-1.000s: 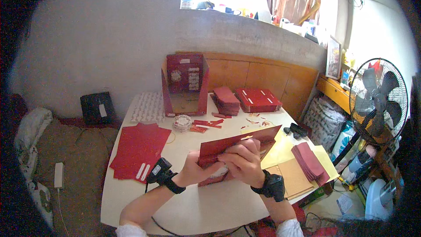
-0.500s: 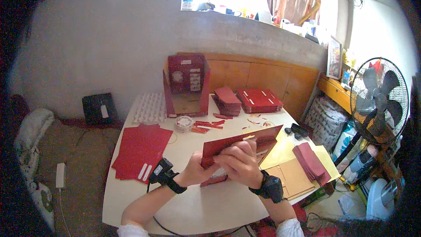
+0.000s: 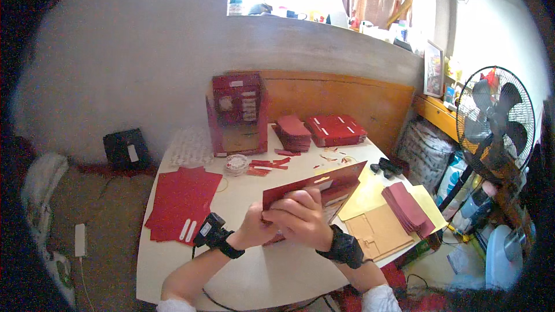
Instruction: Assembling a red decorative paper box or envelope packaging.
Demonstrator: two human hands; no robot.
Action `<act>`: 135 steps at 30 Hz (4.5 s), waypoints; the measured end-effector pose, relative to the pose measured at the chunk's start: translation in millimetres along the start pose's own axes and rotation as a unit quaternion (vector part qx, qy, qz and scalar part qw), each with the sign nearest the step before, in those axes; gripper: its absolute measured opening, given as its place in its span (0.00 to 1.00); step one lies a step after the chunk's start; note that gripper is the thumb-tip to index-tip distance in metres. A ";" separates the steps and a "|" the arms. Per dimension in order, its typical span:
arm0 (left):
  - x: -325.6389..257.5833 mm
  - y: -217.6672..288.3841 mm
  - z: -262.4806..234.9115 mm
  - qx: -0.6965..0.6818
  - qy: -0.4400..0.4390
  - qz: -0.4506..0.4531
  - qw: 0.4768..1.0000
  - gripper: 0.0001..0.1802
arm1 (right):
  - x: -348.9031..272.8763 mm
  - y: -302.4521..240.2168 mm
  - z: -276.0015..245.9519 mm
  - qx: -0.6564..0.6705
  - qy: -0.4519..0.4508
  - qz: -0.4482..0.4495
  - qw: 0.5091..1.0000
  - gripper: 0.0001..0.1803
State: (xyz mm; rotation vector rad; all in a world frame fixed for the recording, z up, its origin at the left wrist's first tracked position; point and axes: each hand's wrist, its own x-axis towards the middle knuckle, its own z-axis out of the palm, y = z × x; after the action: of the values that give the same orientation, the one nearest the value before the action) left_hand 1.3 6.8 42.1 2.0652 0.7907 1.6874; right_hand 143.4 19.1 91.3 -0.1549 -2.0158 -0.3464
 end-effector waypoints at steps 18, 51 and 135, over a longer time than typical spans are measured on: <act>3.8 10.5 -5.1 -0.014 -0.018 -0.054 0.998 0.12 | -22.6 38.4 -32.5 -0.065 0.010 0.044 0.997 0.05; 3.2 8.3 -8.3 -0.020 -0.012 -0.075 0.997 0.12 | -32.6 51.6 -40.3 -0.043 0.048 0.109 0.992 0.06; 0.2 -11.9 -23.7 -0.024 0.058 -0.144 0.988 0.15 | -28.9 56.8 -28.9 -0.017 0.059 0.131 0.989 0.04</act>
State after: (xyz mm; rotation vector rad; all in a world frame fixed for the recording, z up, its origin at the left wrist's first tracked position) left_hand -24.0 14.6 40.4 1.7361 1.0188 1.6565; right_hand 195.9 65.3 87.7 -0.4069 -1.8457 -0.2178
